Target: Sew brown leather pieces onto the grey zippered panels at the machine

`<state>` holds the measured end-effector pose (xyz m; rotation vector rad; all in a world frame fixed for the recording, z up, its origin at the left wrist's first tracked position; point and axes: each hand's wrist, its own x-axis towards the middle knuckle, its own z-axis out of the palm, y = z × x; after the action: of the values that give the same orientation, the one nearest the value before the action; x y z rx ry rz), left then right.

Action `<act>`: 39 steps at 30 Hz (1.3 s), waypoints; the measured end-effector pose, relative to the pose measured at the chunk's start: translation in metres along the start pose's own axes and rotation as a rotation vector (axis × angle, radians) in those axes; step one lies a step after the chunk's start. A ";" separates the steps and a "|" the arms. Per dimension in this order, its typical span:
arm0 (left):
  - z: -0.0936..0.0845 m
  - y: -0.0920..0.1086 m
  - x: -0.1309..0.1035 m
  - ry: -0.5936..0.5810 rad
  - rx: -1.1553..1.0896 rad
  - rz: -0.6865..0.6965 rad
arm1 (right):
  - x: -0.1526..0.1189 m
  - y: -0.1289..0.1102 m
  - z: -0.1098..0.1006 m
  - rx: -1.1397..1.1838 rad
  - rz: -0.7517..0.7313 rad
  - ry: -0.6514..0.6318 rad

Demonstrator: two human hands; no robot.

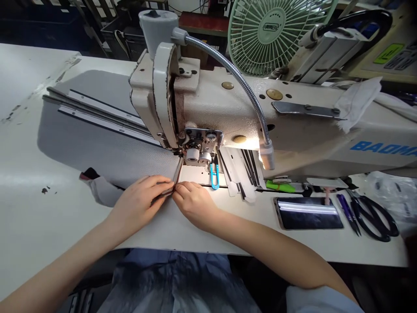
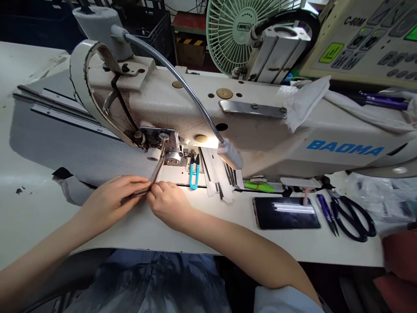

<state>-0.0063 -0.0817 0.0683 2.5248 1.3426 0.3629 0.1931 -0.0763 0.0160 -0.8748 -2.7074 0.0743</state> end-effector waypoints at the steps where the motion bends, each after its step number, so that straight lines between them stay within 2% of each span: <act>1: 0.007 -0.002 -0.002 0.051 0.021 0.002 | 0.000 0.001 0.001 0.002 0.010 0.008; 5: 0.023 -0.010 0.007 0.086 0.087 0.034 | 0.002 0.006 0.008 -0.011 0.061 0.031; 12: 0.018 -0.014 0.026 0.064 0.163 0.030 | -0.001 0.008 0.006 -0.008 0.194 0.100; 16: 0.018 -0.014 0.026 0.144 0.083 0.002 | -0.002 0.008 -0.004 -0.024 0.298 0.081; 20: 0.022 -0.021 0.028 0.208 0.013 0.011 | 0.002 0.011 -0.008 -0.074 0.329 0.065; 24: 0.027 -0.028 0.037 0.199 0.133 0.082 | 0.006 0.014 -0.008 -0.112 0.351 0.019; 29: 0.030 -0.034 0.049 0.276 0.186 0.138 | 0.012 0.019 -0.008 -0.112 0.372 -0.013; 39: 0.037 -0.044 0.057 0.261 0.228 0.150 | 0.018 0.023 -0.008 -0.123 0.445 -0.009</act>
<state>0.0030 -0.0140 0.0242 2.8579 1.3545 0.6206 0.1948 -0.0475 0.0246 -1.5009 -2.4943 0.0045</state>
